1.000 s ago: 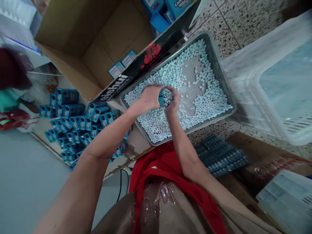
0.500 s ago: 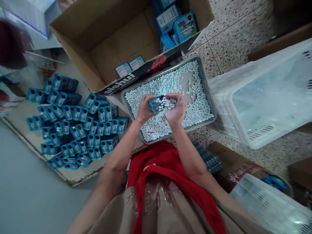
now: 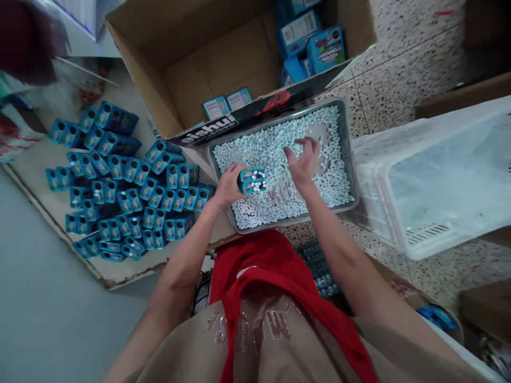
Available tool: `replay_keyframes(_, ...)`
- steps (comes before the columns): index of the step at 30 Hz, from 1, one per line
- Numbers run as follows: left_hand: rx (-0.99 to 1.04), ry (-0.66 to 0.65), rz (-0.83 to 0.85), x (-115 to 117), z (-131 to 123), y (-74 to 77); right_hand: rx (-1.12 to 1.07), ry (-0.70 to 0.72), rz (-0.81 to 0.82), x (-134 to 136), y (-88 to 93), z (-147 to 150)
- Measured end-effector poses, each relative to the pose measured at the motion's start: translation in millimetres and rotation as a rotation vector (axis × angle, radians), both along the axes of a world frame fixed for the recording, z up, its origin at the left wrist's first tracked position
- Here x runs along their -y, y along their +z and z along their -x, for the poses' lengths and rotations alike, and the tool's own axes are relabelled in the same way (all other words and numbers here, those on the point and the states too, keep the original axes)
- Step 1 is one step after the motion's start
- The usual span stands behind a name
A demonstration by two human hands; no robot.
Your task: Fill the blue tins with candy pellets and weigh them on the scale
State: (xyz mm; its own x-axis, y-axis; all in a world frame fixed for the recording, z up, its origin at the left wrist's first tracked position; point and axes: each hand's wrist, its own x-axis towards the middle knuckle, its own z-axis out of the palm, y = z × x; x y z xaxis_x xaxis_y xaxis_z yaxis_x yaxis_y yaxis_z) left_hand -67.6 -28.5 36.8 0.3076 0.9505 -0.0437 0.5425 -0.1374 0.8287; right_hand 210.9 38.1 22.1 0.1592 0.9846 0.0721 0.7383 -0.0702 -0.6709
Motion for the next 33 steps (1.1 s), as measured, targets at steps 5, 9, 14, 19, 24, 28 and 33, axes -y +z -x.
replay_keyframes(5,-0.379,0.052,0.027,25,6,18.1,0.316,0.104,0.141,-32,-59.5,35)
replay_keyframes(9,-0.391,0.125,0.054,39,7,20.0,0.333,0.148,0.212,-11,-62.7,70)
replay_keyframes(14,-0.149,0.253,0.004,53,19,-2.6,-0.107,0.073,0.444,17,-41.9,76)
replay_keyframes(19,-0.096,0.311,-0.007,65,20,-14.3,-1.011,-0.088,0.577,56,2.5,70)
replay_keyframes(24,-0.041,0.277,-0.003,63,-1,-8.0,-1.138,0.061,0.239,77,51.6,83)
replay_keyframes(28,0.044,0.226,-0.038,48,-16,-10.8,-0.968,0.119,0.046,76,74.6,94)
replay_keyframes(33,0.224,0.264,-0.046,29,-12,-23.3,-0.817,0.208,-0.009,80,66.1,55)
